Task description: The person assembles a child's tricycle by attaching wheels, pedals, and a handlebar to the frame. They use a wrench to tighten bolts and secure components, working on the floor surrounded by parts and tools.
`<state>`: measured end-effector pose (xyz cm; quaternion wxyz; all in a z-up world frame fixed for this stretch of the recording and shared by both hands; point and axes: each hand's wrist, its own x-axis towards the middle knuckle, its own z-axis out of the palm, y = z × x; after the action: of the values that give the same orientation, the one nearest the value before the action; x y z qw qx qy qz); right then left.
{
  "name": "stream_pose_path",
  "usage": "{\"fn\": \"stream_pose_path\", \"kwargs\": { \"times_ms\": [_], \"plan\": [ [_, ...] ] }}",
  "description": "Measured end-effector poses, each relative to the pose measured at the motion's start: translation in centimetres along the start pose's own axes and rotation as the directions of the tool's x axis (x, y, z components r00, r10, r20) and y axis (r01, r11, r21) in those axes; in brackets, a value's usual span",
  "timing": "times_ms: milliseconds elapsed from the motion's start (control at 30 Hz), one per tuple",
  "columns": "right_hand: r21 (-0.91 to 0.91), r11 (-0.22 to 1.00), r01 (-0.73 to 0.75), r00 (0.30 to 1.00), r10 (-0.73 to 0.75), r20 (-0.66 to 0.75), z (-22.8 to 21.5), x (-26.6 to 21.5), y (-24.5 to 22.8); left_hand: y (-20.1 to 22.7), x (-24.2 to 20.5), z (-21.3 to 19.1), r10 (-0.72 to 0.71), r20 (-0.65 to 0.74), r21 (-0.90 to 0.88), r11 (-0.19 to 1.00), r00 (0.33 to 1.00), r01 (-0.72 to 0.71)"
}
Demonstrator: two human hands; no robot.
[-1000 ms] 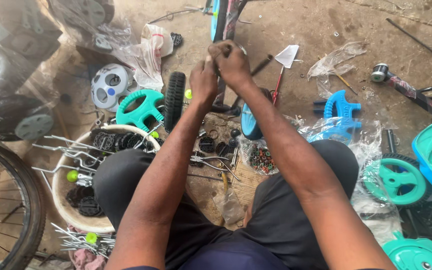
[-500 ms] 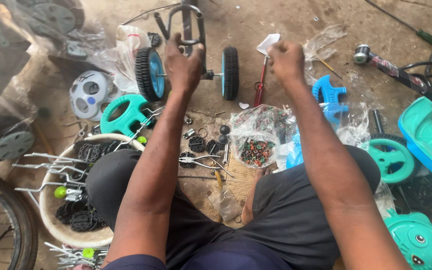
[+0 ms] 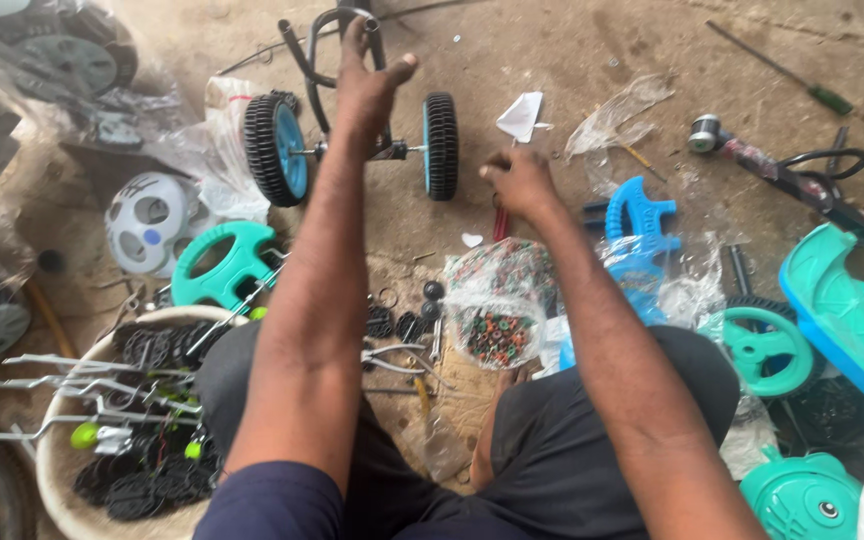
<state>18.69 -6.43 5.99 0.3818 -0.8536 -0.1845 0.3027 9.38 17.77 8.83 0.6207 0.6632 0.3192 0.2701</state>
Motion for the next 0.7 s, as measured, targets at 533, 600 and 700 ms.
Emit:
{"fn": "stream_pose_path", "kwargs": {
  "times_ms": [533,600,700],
  "plan": [
    [-0.105,0.986,-0.129,0.99,0.134,0.047,2.2,0.1,8.8,-4.6,-7.6,1.1,0.206,-0.171,0.135,0.974,0.964,-0.184],
    [-0.159,0.982,-0.103,0.993,0.111,0.04,3.5,-0.2,9.8,-3.6,-9.1,0.5,0.151,-0.089,0.121,0.983,0.984,-0.14],
    [-0.144,0.985,-0.097,0.994,0.103,0.036,6.0,-0.9,11.8,-1.8,-11.3,-0.7,0.062,0.0,0.127,0.99,0.998,-0.062]
  ]
}}
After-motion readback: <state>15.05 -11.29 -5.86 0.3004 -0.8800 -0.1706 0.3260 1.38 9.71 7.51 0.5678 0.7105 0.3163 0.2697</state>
